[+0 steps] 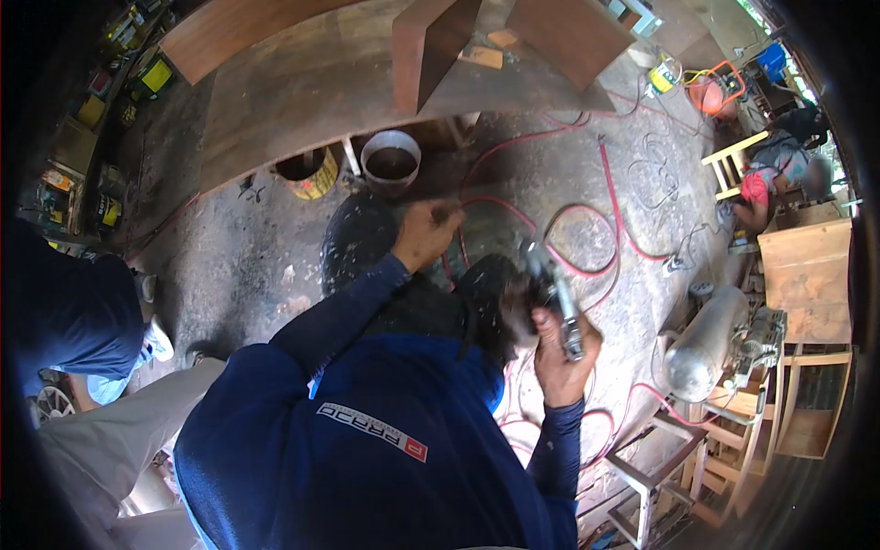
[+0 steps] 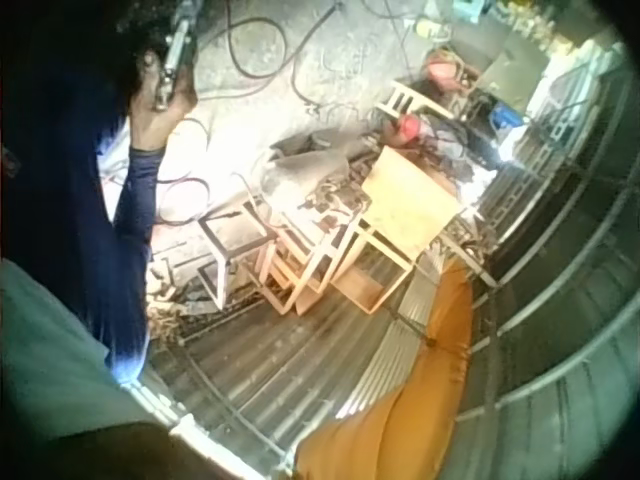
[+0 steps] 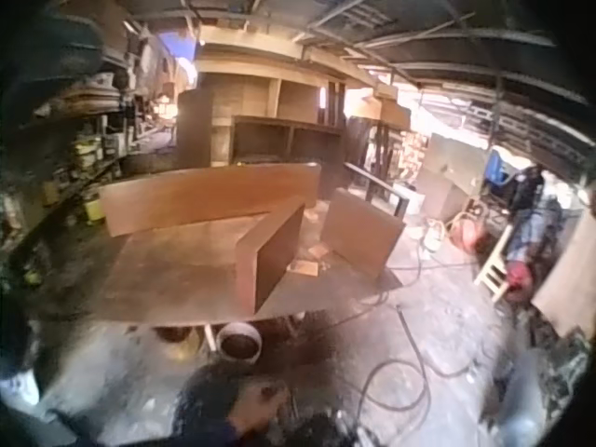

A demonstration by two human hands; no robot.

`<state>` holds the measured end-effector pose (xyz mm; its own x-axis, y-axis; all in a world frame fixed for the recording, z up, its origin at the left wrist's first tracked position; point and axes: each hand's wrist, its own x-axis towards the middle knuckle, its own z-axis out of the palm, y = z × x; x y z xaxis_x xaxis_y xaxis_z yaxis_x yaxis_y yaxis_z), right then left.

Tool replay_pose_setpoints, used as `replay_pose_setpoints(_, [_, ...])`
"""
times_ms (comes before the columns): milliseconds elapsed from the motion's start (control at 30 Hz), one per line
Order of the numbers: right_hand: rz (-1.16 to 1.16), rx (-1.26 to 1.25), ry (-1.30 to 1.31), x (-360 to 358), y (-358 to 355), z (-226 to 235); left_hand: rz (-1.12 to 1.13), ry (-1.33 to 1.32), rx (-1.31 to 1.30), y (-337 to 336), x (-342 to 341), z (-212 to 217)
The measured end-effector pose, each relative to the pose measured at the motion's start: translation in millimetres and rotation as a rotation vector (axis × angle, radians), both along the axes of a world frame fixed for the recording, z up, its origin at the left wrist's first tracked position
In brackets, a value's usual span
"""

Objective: Applying a clear coat or finish to wooden furniture panels using a pneumatic spray gun.

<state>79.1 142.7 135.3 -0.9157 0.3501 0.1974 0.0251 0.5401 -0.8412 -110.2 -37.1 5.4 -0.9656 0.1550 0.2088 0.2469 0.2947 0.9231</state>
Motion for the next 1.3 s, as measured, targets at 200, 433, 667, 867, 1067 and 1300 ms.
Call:
replay_pose_setpoints(200, [0.135,-0.028,0.255,-24.5,-46.7,23.6,-0.629,-1.015,0.861,-19.2,57.4,-6.9])
replay_pose_setpoints(433, [0.211,0.138,0.074,-31.9,-73.3,40.9,-0.752,-1.105,1.183,-20.4,90.8,2.2])
replay_pose_setpoints(667, [0.139,0.047,0.572,-20.2,-66.0,66.6,-0.717,-0.791,0.774,-20.6,29.4,83.2])
replay_pose_setpoints(867, [0.141,0.094,0.284,-25.9,-69.4,53.8,-0.623,-1.049,1.002,-18.2,50.7,55.7])
replay_pose_setpoints(1067, [0.203,0.129,0.138,-18.3,-68.8,28.0,-0.723,-1.311,1.202,-17.1,106.1,-0.2])
replay_pose_setpoints(1300, [0.168,0.222,0.345,-9.8,-51.3,66.3,-0.714,-0.914,0.935,-6.5,51.5,66.1])
